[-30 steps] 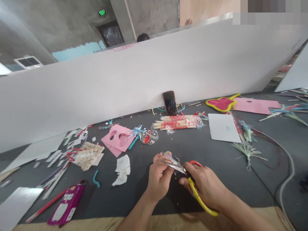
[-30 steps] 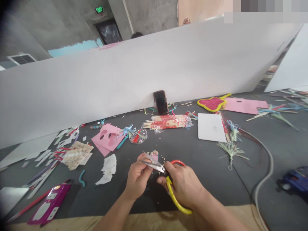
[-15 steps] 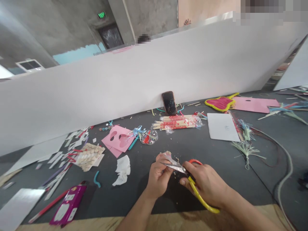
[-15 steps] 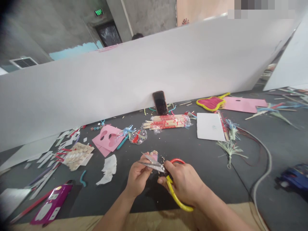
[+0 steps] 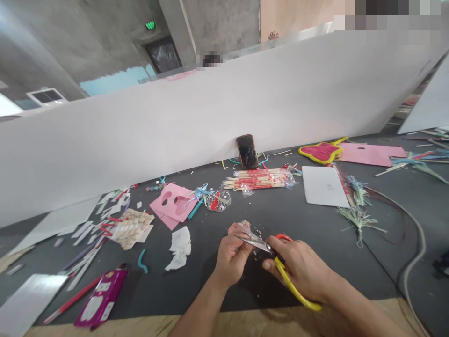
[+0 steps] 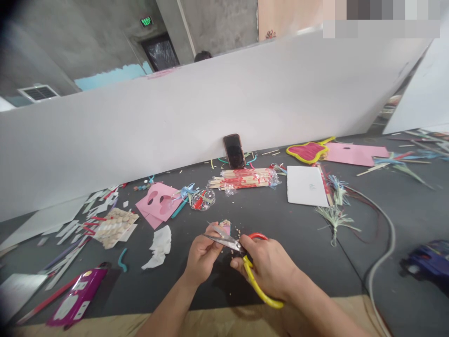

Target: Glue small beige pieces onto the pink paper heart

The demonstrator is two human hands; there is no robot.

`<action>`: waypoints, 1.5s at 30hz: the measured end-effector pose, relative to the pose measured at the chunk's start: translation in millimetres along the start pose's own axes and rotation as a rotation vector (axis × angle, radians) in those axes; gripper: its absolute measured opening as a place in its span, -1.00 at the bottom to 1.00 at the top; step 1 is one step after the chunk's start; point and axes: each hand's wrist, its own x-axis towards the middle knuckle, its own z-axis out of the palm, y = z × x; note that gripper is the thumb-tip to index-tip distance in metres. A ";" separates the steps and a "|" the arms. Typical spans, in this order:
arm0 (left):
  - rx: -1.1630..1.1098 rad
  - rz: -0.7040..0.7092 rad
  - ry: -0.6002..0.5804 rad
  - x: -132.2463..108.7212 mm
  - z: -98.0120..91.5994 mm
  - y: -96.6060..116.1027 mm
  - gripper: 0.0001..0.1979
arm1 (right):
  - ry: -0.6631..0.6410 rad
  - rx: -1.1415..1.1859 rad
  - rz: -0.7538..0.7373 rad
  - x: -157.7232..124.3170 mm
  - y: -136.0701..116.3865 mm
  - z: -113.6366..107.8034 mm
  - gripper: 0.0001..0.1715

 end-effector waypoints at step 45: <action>0.170 -0.021 0.104 -3.5 4.9 -2.1 -0.70 | -0.015 -0.011 0.092 2.1 -3.4 12.8 -0.76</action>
